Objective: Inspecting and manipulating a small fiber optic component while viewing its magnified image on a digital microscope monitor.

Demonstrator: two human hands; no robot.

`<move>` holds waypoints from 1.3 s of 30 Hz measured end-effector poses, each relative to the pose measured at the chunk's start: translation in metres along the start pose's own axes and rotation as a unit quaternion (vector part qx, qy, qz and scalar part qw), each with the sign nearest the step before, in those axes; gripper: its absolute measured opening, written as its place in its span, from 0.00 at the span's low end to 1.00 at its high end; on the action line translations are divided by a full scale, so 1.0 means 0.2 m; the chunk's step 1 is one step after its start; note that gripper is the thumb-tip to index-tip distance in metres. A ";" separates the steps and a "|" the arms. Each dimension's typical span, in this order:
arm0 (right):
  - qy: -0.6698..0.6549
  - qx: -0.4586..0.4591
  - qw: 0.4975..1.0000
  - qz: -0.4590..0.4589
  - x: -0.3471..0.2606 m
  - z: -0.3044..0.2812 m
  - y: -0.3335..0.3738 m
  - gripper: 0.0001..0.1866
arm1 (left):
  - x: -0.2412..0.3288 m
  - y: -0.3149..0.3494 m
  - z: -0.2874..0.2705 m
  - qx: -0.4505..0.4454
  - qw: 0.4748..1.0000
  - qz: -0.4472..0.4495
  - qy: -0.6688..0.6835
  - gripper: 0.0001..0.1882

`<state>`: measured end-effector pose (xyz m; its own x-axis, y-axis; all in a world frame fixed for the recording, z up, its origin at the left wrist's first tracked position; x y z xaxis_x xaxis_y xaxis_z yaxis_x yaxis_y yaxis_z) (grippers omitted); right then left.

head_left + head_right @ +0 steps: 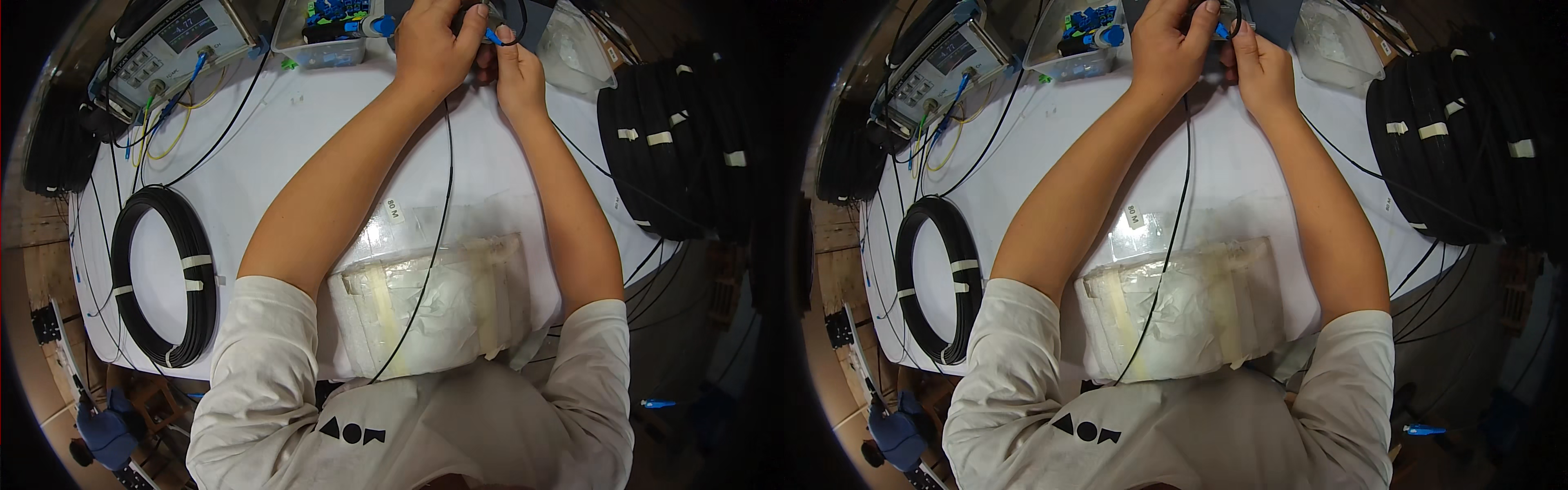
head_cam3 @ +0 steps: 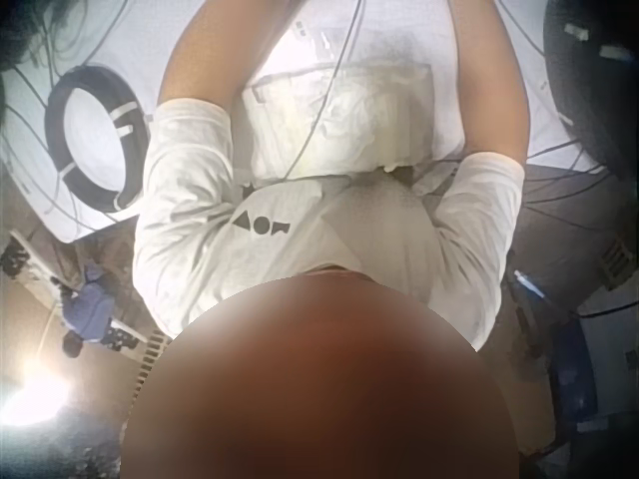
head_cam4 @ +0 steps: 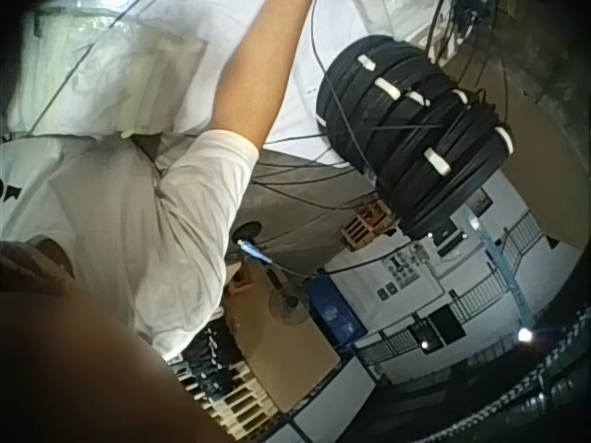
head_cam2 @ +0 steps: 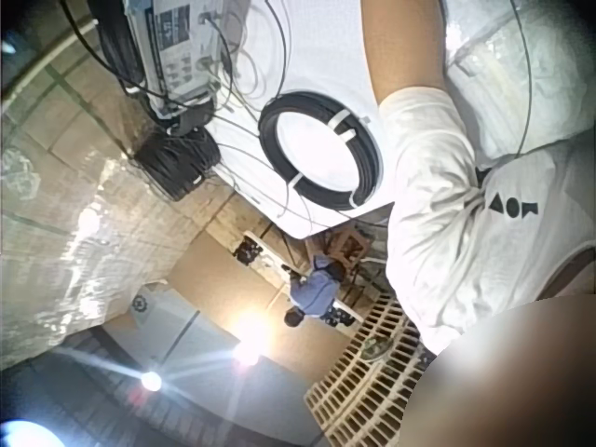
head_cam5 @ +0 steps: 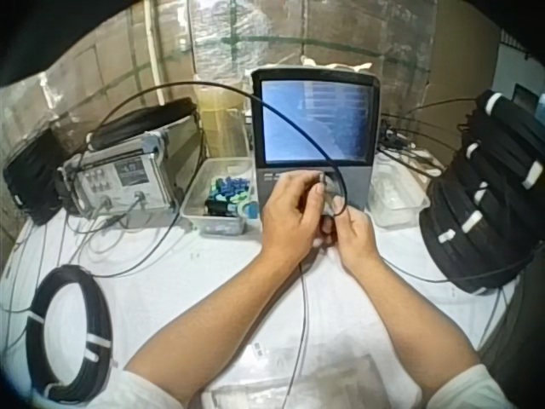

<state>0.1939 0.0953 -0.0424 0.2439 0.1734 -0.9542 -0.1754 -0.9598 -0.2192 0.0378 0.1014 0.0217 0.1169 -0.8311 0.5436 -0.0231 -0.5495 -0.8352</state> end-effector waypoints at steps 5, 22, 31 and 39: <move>-0.003 0.001 1.000 0.001 -0.01 0.00 0.01 0.31 | 0.01 0.00 0.00 -0.002 1.000 0.000 -0.005 0.10; -0.002 -0.001 1.000 0.005 0.01 0.00 0.00 0.33 | 0.01 0.00 0.00 0.004 1.000 0.010 -0.001 0.10; -0.002 -0.001 1.000 0.003 0.01 0.00 0.00 0.32 | 0.00 0.00 0.00 0.007 1.000 0.018 -0.004 0.11; 0.004 -0.001 1.000 -0.002 0.00 0.01 -0.01 0.33 | -0.03 0.02 0.01 0.020 0.997 0.067 -0.044 0.11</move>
<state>0.1927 0.0968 -0.0430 0.2525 0.1749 -0.9517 -0.1722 -0.9597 -0.2221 0.0395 0.1052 0.0149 0.2016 -0.8854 0.4189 -0.0049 -0.4285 -0.9035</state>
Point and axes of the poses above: each hand's wrist, its own y-axis away from the middle knuckle, its own z-axis out of the palm, x = y × z, the point moved 7 cm from there along -y, towards the middle knuckle, and after that the axes turned 10 degrees about z, right-handed, at the moved point
